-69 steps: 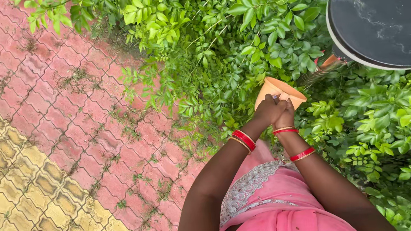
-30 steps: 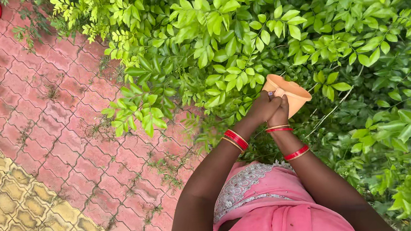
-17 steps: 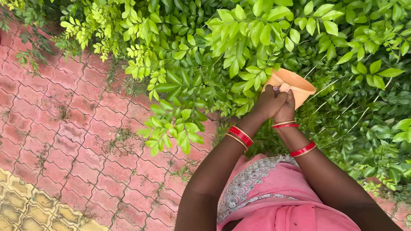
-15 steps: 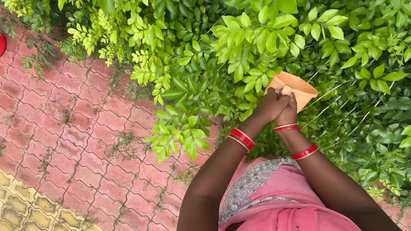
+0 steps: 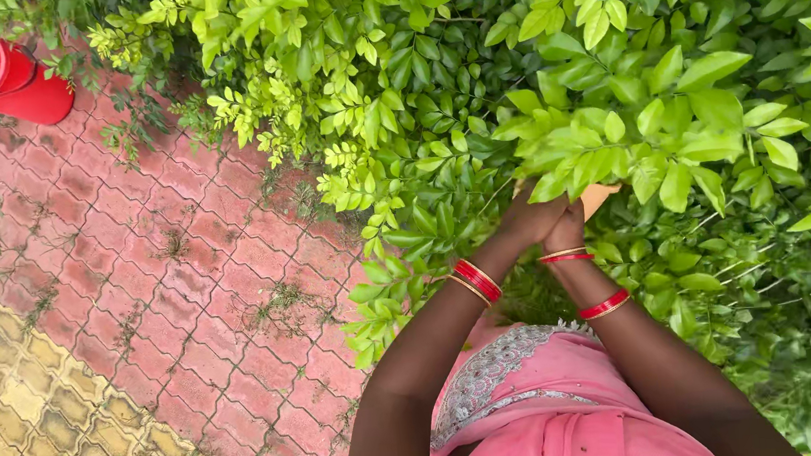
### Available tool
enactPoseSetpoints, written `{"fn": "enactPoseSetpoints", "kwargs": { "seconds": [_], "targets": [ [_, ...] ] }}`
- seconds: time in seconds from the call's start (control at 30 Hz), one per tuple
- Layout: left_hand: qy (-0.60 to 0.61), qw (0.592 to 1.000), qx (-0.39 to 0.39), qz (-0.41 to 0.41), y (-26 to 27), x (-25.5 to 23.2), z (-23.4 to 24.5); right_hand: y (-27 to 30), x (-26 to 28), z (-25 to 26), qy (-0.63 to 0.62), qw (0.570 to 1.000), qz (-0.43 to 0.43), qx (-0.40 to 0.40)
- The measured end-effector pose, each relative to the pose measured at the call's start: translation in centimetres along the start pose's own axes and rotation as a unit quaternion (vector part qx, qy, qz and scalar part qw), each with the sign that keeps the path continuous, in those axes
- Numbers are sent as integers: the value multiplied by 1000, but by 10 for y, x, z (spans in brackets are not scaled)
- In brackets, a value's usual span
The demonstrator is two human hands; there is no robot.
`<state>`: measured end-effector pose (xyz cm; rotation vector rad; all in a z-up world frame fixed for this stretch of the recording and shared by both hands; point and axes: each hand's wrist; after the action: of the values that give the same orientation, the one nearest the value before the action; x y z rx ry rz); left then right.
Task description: The person picks small leaves from a hedge by hand and places them into a small plastic container, eventually placing the container into a larger bucket.
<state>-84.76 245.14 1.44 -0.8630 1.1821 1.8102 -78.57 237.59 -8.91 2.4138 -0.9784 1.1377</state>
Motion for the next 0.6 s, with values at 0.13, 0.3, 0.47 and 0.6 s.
{"fn": "enactPoseSetpoints", "kwargs": {
  "seconds": [0.13,0.3,0.47,0.6],
  "targets": [
    [-98,994,21,39,-18,10,53,-46,-42,-10,34,999,-21,23],
    [115,988,-23,103,-24,20,120,-109,-74,-45,-243,968,-49,-42],
    [145,986,-53,59,-45,63,148,-146,-95,-74,-159,984,-57,61],
    [123,989,-61,53,-55,91,167,-142,-115,-86,-126,989,-50,55]
  ]
}}
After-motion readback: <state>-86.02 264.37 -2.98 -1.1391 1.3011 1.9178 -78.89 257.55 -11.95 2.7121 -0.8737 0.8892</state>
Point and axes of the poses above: each hand's wrist, its own y-axis away from the middle knuckle, its own z-axis out of the back of the hand, x = y × z, and after that the axes turned 14 degrees about x, right-handed
